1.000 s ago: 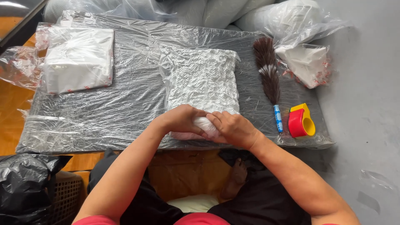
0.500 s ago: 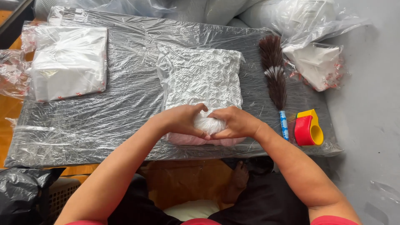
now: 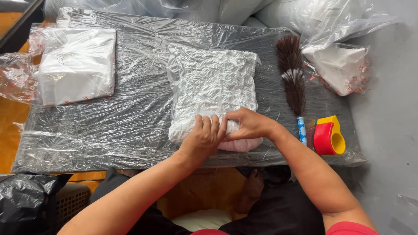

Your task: The person uses a vacuum cleaner to remove air from a plastic bag containing a white pillow, then seals the bag's opening by hand and applies tape using a dispenser.

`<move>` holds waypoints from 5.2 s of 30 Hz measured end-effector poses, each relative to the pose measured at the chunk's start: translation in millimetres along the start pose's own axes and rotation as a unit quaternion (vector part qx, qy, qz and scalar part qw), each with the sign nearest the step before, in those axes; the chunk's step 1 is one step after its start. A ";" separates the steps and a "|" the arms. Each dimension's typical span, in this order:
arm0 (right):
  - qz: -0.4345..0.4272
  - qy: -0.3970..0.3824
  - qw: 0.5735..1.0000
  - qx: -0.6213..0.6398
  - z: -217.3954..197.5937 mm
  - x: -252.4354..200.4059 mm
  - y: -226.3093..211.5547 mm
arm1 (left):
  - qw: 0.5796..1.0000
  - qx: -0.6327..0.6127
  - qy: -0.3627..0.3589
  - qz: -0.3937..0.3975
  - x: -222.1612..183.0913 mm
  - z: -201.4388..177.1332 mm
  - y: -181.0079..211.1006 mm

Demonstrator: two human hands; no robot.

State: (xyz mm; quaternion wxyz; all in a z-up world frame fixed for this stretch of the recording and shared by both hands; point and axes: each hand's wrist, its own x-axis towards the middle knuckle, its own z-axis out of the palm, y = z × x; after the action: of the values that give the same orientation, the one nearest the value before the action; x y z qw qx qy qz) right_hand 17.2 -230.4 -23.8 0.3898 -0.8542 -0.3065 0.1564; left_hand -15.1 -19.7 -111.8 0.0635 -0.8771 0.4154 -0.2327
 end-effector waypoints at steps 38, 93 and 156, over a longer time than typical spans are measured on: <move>0.093 0.004 0.974 -0.208 22.6 -47.1 -67.2 | 0.878 -0.388 -0.278 0.025 28.9 -91.8 -67.1; -0.067 0.201 0.866 -0.452 28.5 -71.9 -59.1 | 0.963 -0.245 -0.111 0.002 27.5 -103.5 -55.6; 0.353 -0.021 0.934 -0.045 -86.4 100.8 16.8 | 0.856 -0.337 -0.344 -0.188 158.7 -21.6 -141.3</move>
State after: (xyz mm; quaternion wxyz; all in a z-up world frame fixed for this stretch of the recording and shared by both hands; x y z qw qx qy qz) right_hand 144.6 -223.2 16.4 0.2635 -0.9206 0.0003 0.2880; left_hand 160.5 -46.8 6.7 -0.1420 -0.9304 0.2475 0.2302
